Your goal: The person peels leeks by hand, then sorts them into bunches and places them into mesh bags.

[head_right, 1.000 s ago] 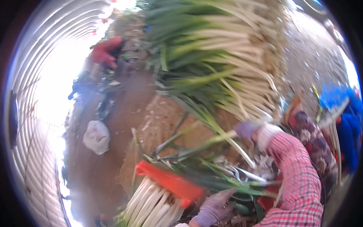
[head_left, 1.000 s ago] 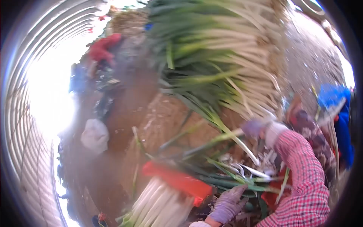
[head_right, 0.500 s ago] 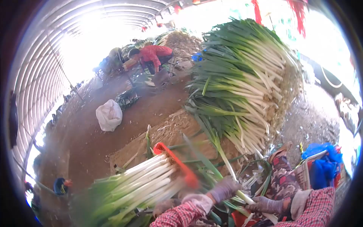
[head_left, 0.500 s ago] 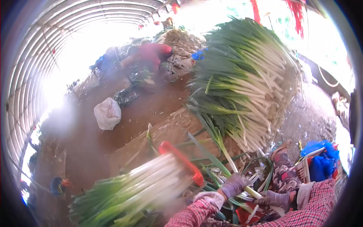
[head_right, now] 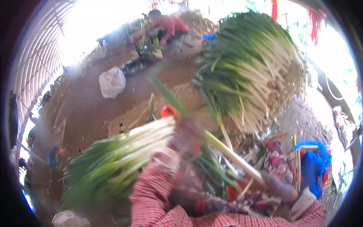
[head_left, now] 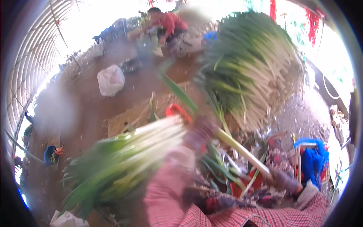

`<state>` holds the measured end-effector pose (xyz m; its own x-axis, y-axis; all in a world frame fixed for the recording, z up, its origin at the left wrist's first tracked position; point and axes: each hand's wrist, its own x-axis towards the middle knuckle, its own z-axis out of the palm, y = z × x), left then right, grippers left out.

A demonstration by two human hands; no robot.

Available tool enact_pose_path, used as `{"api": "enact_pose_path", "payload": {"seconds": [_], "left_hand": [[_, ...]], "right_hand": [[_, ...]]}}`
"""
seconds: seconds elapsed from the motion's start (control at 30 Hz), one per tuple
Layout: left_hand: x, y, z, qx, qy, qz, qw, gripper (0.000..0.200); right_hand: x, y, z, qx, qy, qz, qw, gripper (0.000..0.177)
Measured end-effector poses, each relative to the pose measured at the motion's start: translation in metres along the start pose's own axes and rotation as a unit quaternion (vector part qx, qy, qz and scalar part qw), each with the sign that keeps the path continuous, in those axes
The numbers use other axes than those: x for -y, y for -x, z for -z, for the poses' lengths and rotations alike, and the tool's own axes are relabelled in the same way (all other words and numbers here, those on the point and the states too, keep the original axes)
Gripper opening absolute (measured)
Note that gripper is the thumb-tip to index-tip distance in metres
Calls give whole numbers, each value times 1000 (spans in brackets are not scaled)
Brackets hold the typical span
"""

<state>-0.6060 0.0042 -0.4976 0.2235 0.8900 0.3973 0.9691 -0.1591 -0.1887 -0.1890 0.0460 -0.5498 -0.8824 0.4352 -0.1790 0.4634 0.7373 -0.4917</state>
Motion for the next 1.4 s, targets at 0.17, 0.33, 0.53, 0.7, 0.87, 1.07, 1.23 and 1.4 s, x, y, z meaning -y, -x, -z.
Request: {"api": "enact_pose_path", "payload": {"seconds": [0.17,0.33,0.53,0.7,0.87,1.07,1.23,1.4], "left_hand": [[70,99,136,76,-161,201,963,17],[81,196,185,140,-236,325,905,26],[65,249,139,261,-180,427,847,33],[59,270,80,307,-117,470,819,47],[51,294,59,190,-139,410,881,52],[65,291,75,117,-57,322,938,41],[81,296,65,121,-34,329,936,39],[60,293,44,103,-94,346,928,40]], "right_hand": [[-88,-91,-13,-113,63,2,992,28],[-32,-186,19,55,264,-204,941,63],[147,-281,13,-196,172,276,925,85],[159,-370,-93,-123,164,301,931,74],[142,-401,-149,-159,158,257,940,64],[143,-410,-137,-161,135,281,936,65],[136,-412,-135,-181,144,323,918,56],[129,-422,-124,-149,161,330,918,48]]}}
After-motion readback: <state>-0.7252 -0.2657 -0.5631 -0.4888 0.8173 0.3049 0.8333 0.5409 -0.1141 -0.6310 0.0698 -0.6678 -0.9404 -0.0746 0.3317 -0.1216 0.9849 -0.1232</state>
